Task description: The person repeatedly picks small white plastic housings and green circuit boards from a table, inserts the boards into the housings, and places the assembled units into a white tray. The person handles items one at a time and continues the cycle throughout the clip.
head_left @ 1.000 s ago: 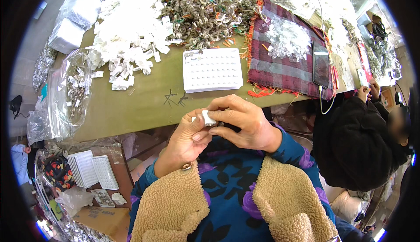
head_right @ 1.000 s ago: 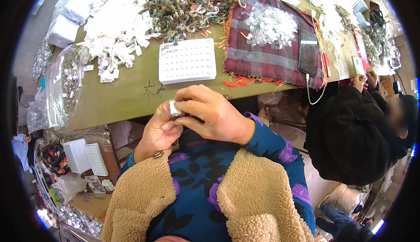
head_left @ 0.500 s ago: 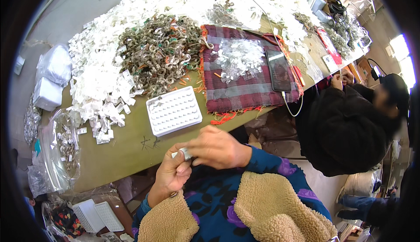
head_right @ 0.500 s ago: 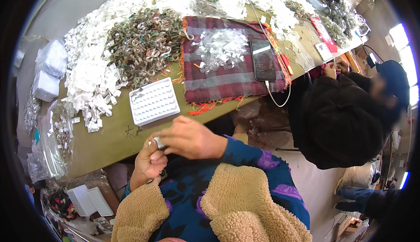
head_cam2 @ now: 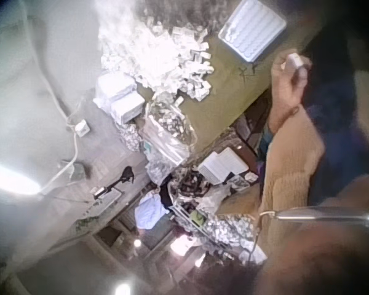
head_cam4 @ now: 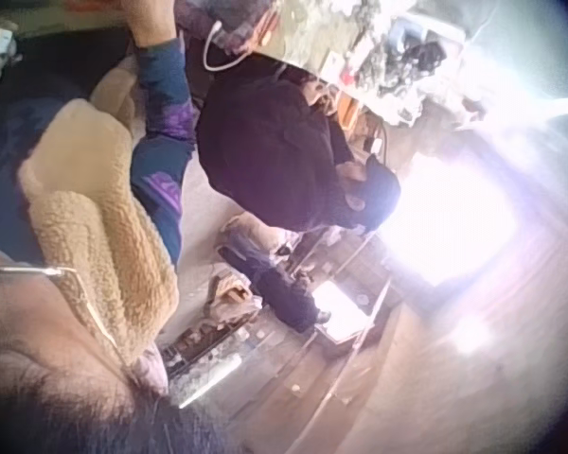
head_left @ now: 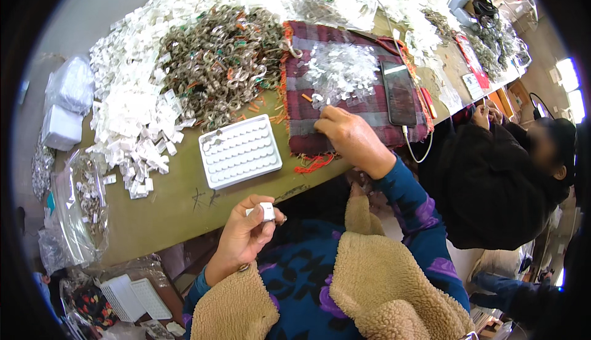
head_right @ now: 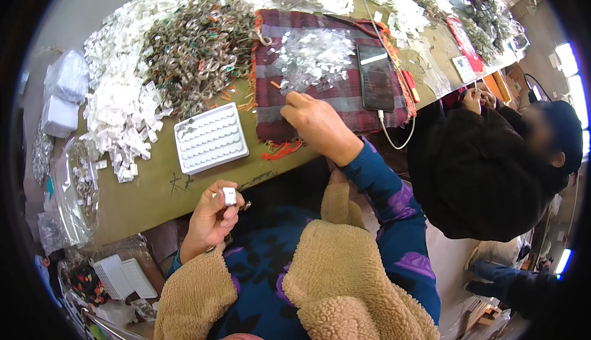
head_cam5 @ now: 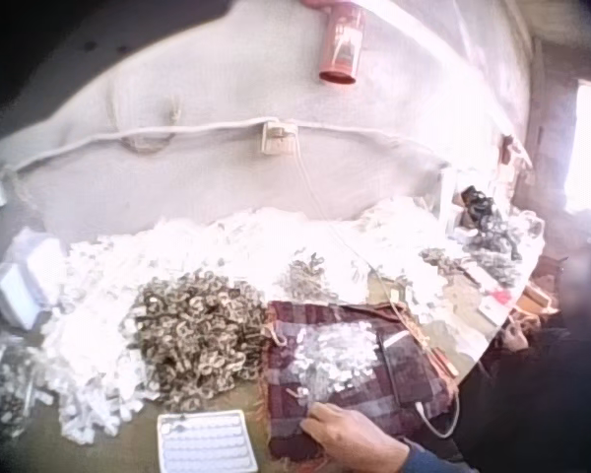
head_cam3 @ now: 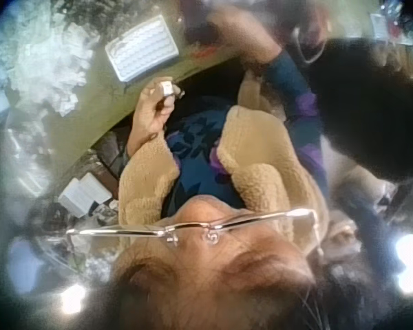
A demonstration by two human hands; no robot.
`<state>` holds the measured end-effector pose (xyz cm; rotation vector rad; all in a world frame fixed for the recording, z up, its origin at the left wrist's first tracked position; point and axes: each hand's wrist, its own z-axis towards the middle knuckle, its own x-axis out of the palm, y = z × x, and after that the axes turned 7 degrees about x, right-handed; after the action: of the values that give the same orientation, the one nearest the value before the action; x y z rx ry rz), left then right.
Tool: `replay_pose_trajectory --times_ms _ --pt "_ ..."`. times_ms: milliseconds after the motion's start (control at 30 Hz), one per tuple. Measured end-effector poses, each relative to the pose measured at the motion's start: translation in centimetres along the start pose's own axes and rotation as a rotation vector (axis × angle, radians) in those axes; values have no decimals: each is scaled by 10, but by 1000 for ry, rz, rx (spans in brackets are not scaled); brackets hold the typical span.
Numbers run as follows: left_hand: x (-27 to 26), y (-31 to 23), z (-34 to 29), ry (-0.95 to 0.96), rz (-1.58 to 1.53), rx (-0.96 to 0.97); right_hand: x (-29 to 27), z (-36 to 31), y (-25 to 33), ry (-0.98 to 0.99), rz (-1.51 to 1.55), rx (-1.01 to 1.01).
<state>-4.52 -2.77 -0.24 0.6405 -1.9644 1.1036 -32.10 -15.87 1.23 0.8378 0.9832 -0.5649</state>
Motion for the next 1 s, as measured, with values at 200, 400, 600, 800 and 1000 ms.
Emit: replay_pose_trajectory --times_ms 200,400,600,800,1000 --pt "-4 -2 -11 -49 -34 86 1 2 4 3 32 112" --pt "-10 -4 -22 21 -46 112 10 -1 0 -104 166 184" --pt "-16 -5 -34 0 -70 165 9 -1 22 -218 -10 279" --pt "-15 -7 -39 10 -100 221 20 -17 132 -39 848 353" --pt "-13 -9 -48 11 -57 322 28 -15 176 100 944 259"
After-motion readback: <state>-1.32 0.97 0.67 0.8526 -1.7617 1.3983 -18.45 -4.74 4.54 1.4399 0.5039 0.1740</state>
